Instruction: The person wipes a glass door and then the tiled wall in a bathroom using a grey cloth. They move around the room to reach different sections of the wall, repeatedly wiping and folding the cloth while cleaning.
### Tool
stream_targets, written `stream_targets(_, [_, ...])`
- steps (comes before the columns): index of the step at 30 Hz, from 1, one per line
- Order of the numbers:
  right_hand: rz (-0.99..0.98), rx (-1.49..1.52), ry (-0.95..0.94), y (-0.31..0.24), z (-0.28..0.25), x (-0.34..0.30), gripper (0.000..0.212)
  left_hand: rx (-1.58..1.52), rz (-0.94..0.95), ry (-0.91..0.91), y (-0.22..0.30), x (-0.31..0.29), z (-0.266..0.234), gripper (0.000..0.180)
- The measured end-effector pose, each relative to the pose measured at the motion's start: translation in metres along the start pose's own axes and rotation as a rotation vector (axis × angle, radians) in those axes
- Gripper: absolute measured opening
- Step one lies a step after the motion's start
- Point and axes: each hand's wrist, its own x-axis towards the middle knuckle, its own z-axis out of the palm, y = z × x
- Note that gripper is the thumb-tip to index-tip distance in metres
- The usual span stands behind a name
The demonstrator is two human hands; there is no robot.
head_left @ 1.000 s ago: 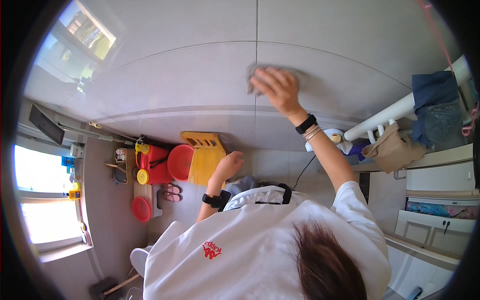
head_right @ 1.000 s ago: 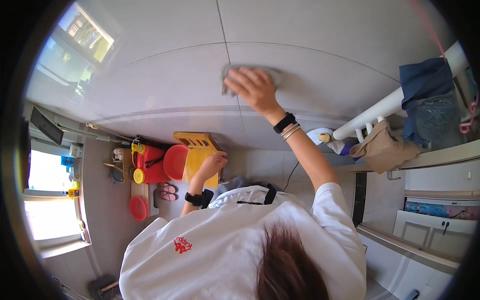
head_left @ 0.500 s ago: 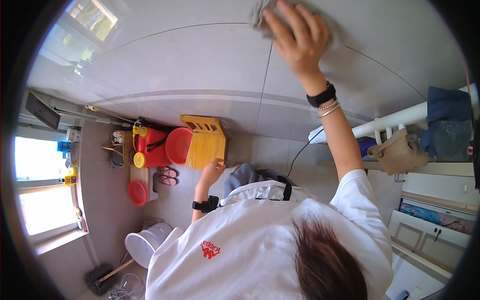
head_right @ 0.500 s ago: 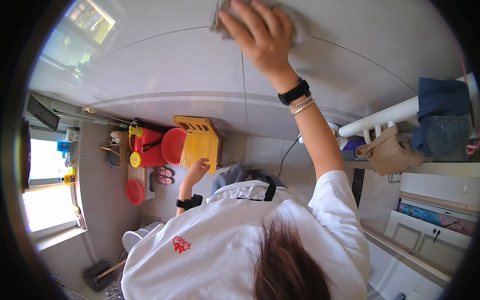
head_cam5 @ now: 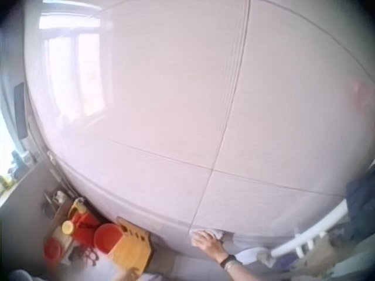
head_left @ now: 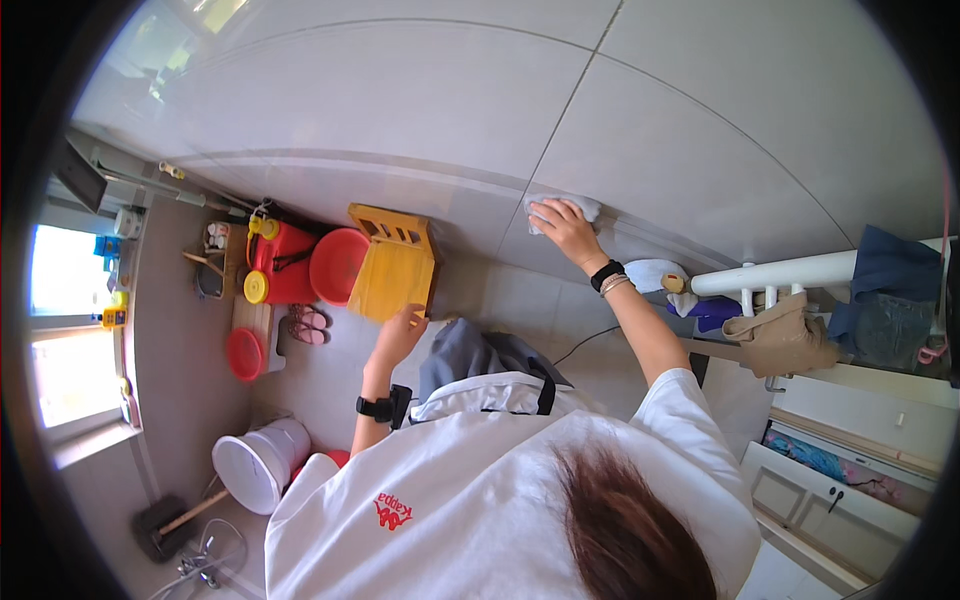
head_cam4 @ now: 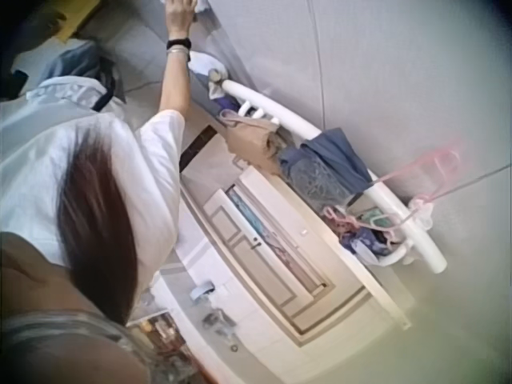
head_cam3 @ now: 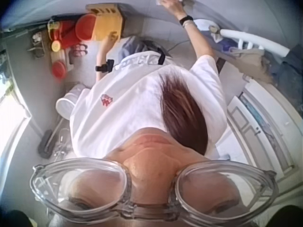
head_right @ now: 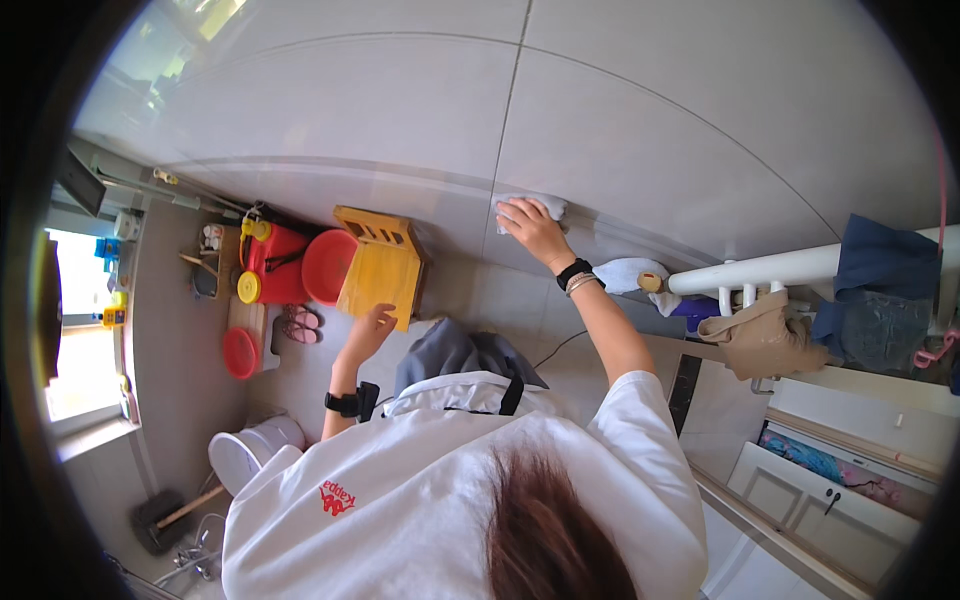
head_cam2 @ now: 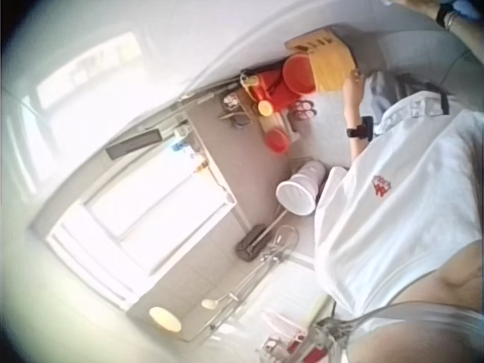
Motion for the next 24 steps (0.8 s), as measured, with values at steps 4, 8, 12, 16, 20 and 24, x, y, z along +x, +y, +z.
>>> stream_targets(4, [0.167, -0.131, 0.234, -0.004, -0.043, 0.030, 0.033, -0.033, -0.017, 0.005, -0.005, -0.001, 0.005, 0.030])
stream_targets(8, [0.236, -0.182, 0.675, 0.016, -0.123, 0.095, 0.041, -0.044, -0.023, -0.005, -0.007, 0.001, 0.009, 0.030])
stream_targets(12, [0.220, -0.268, 0.951, 0.030, -0.194, 0.166, 0.041, -0.029, 0.006, 0.033, -0.005, -0.001, 0.007, 0.030])
stream_targets(16, [0.159, -0.209, 1.093, 0.024, -0.187, 0.220, 0.039, -0.075, -0.006, 0.074, -0.004, -0.001, 0.005, 0.028])
stream_targets(20, [0.114, -0.603, 0.755, 0.004, -0.128, 0.222, 0.042, -0.171, -0.066, 0.117, -0.009, -0.003, 0.007, 0.028])
stream_targets(24, [0.019, -0.598, 0.571, -0.013, -0.051, 0.204, 0.035, -0.206, -0.107, 0.155, -0.018, -0.004, 0.012, 0.027])
